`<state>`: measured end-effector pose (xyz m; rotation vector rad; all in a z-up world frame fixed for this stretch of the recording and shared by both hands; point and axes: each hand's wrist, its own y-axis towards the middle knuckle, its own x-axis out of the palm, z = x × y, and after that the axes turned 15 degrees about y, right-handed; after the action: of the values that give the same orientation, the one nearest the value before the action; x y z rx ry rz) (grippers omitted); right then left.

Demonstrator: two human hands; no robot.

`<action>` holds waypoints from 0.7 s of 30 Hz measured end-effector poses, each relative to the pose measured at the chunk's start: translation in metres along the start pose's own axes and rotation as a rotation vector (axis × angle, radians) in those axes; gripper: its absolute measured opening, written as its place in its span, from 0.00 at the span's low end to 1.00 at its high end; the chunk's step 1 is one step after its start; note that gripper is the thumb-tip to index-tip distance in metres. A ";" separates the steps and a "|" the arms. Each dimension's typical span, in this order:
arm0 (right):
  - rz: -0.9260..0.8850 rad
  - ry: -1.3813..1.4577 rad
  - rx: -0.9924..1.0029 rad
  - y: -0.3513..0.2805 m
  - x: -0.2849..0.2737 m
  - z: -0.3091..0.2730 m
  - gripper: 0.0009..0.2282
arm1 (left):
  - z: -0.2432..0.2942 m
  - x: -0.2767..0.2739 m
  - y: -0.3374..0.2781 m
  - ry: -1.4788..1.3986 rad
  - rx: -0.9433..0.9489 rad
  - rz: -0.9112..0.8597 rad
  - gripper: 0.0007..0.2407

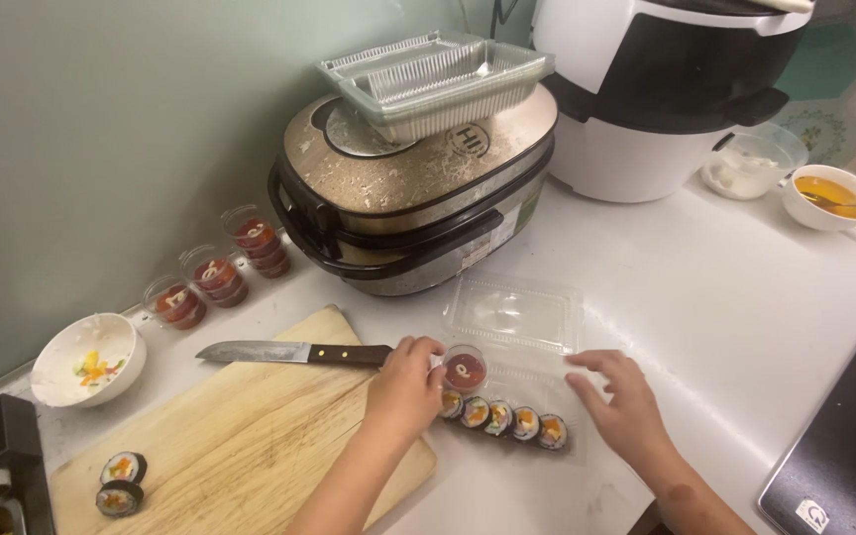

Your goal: Packaging sushi rolls into containers and slicing them on a cutting board.

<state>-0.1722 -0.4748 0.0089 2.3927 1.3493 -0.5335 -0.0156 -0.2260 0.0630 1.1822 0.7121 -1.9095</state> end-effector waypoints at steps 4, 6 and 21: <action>0.092 -0.011 0.282 0.020 -0.002 0.036 0.21 | -0.016 0.035 0.008 0.000 -0.025 -0.025 0.16; -0.013 0.127 0.527 0.023 -0.004 0.028 0.26 | -0.036 0.079 0.024 -0.085 0.019 0.103 0.18; 0.378 0.681 0.372 -0.068 -0.255 0.048 0.29 | 0.188 0.179 0.121 -0.418 0.101 -0.299 0.27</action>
<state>-0.3603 -0.6514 0.0820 3.2180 1.0201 0.1801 -0.0551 -0.4944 -0.0287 0.7213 0.5905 -2.3688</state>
